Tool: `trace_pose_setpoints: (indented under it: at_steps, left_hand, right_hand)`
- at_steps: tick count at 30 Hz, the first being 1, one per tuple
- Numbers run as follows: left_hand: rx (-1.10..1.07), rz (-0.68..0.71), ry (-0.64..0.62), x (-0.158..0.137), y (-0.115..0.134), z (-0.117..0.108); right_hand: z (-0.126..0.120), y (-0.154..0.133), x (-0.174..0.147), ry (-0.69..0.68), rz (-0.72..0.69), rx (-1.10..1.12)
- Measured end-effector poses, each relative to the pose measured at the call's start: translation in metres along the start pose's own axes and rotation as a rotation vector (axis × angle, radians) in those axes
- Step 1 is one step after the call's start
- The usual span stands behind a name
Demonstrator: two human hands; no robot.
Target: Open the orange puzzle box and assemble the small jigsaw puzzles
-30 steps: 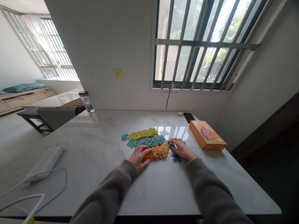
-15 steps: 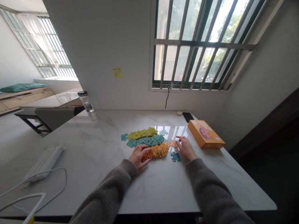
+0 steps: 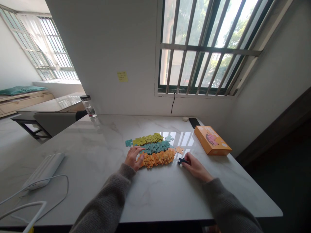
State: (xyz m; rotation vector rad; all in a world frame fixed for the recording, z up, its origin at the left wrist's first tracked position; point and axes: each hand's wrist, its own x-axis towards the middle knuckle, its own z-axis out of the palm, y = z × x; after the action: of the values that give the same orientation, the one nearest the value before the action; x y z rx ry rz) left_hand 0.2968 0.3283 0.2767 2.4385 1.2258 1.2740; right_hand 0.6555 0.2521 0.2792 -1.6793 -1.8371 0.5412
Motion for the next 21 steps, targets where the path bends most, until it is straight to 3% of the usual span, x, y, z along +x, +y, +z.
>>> trace_pose_setpoints:
  at_steps: [2, 5, 11, 16, 19, 21]
  left_hand:
    - [-0.021, -0.040, -0.019, 0.000, -0.002, -0.003]
    - [-0.060, -0.124, -0.065, -0.001, -0.004, -0.008]
    - [0.108, -0.256, -0.248, -0.009, -0.007, -0.011]
    - [0.218, -0.166, -0.353, -0.012, -0.005, -0.011]
    - [0.173, -0.113, -0.389, -0.014, 0.006, -0.008]
    - [0.137, -0.105, -0.403, -0.016, 0.016, -0.005]
  right_hand:
    - [0.001, 0.003, 0.011, 0.107, -0.045, 0.048]
    - [0.001, 0.009, 0.032, 0.271, -0.106, -0.102]
    - [0.008, 0.019, 0.052, 0.225, -0.066, -0.353]
    - [0.014, 0.012, 0.034, 0.283, -0.082, -0.430]
    - [0.025, -0.006, 0.022, 0.362, -0.121, -0.368]
    - [0.036, -0.020, 0.017, 0.340, -0.169, -0.308]
